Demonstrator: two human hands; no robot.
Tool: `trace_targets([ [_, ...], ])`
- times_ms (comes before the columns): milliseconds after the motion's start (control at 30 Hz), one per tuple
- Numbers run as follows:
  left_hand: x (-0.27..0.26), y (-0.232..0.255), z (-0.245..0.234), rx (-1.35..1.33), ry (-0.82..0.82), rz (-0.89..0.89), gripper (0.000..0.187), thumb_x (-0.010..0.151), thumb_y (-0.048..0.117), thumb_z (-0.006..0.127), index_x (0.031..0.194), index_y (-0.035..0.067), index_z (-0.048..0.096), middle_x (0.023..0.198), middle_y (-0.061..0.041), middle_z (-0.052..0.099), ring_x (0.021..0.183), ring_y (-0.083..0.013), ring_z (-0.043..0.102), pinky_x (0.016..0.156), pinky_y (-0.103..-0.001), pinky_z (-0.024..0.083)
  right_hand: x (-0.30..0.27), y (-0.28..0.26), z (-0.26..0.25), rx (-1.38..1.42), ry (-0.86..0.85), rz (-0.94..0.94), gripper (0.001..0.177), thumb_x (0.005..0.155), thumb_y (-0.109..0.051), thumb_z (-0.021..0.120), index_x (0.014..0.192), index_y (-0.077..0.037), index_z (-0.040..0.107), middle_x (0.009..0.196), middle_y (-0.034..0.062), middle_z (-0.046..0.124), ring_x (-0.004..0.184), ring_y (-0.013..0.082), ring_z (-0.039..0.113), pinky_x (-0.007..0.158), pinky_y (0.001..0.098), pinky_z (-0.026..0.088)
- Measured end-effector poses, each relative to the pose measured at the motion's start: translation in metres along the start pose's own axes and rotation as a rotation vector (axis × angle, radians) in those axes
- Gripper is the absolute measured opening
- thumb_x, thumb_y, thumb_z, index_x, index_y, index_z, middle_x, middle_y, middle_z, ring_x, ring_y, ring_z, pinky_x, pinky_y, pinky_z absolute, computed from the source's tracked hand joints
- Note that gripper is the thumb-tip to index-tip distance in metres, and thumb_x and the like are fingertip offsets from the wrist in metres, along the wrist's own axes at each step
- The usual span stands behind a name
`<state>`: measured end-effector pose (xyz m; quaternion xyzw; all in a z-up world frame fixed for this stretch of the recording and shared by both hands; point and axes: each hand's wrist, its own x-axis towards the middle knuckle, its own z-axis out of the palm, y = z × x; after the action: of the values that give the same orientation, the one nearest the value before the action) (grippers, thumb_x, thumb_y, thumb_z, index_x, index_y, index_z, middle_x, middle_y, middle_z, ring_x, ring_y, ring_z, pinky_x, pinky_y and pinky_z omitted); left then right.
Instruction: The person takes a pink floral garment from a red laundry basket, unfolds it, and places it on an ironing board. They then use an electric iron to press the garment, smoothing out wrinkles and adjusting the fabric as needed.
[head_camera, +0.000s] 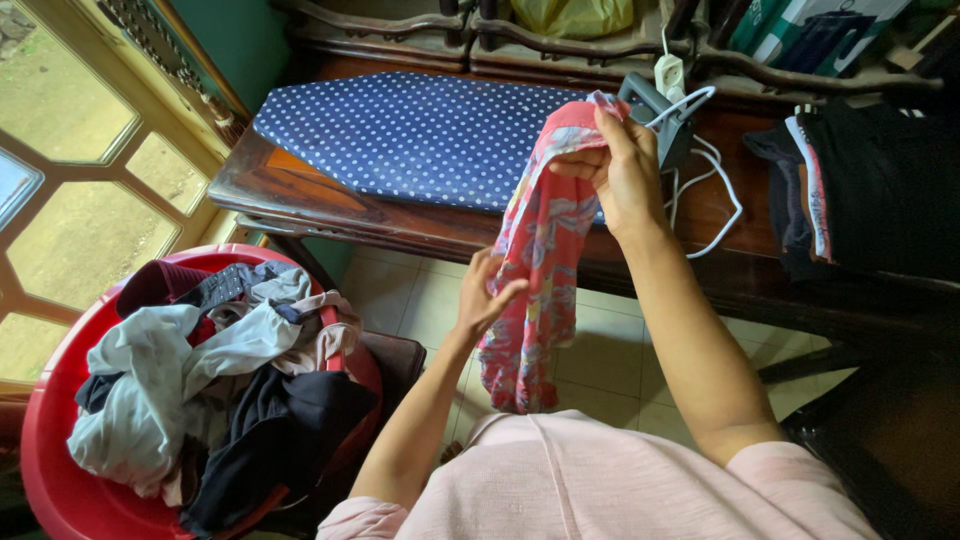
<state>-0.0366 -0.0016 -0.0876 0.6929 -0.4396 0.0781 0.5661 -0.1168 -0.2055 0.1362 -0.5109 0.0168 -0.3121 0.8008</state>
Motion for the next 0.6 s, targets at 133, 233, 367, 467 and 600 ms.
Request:
trace_targets([
  [133, -0.018, -0.057, 0.017, 0.051, 0.006, -0.307, 0.016, 0.096, 0.014, 0.065, 0.105, 0.007, 0.076, 0.101, -0.015, 0.074, 0.083, -0.0271, 0.072, 0.072, -0.034, 0.055, 0.000, -0.006, -0.010, -0.031, 0.024, -0.039, 0.022, 0.107, -0.021, 0.059, 0.109, -0.001, 0.068, 0.099, 0.0161, 0.076, 0.082, 0.0275, 0.078, 0.076, 0.0426, 0.067],
  [233, -0.003, -0.106, -0.009, -0.411, 0.373, -0.283, 0.015, 0.094, 0.001, 0.061, 0.098, 0.000, 0.075, 0.087, -0.010, 0.070, 0.076, -0.0184, 0.066, 0.068, -0.033, 0.054, 0.004, -0.002, -0.040, -0.180, 0.162, -0.141, 0.025, 0.106, -0.023, 0.060, 0.109, 0.000, 0.070, 0.096, 0.0156, 0.077, 0.080, 0.0262, 0.079, 0.072, 0.0401, 0.064],
  [367, 0.039, -0.096, -0.083, 0.187, 0.374, -0.069, 0.020, 0.090, -0.005, 0.065, 0.107, 0.002, 0.074, 0.078, -0.009, 0.066, 0.067, -0.0127, 0.057, 0.060, -0.030, 0.047, 0.009, 0.027, -0.113, -0.453, 0.413, -0.177, 0.025, 0.104, -0.027, 0.061, 0.111, -0.005, 0.071, 0.101, 0.0048, 0.075, 0.086, 0.0138, 0.072, 0.075, 0.0292, 0.060],
  [467, 0.067, -0.062, -0.111, 0.152, 0.325, -0.144, 0.010, 0.098, 0.002, 0.073, 0.108, 0.002, 0.071, 0.074, -0.009, 0.064, 0.065, -0.0131, 0.053, 0.059, -0.028, 0.044, 0.014, 0.050, -0.164, -0.557, 0.505, -0.321, 0.024, 0.107, -0.025, 0.067, 0.112, -0.002, 0.070, 0.107, 0.0015, 0.069, 0.097, 0.0097, 0.062, 0.086, 0.0258, 0.048],
  [600, 0.080, -0.027, -0.127, 0.038, 0.273, -0.205, 0.021, 0.095, 0.009, 0.071, 0.115, 0.006, 0.065, 0.079, -0.007, 0.070, 0.066, -0.0075, 0.059, 0.059, -0.026, 0.046, 0.007, 0.045, -0.184, -0.563, 0.457, -0.346, 0.022, 0.105, -0.024, 0.069, 0.109, -0.003, 0.072, 0.105, -0.0003, 0.069, 0.097, 0.0083, 0.061, 0.088, 0.0247, 0.048],
])
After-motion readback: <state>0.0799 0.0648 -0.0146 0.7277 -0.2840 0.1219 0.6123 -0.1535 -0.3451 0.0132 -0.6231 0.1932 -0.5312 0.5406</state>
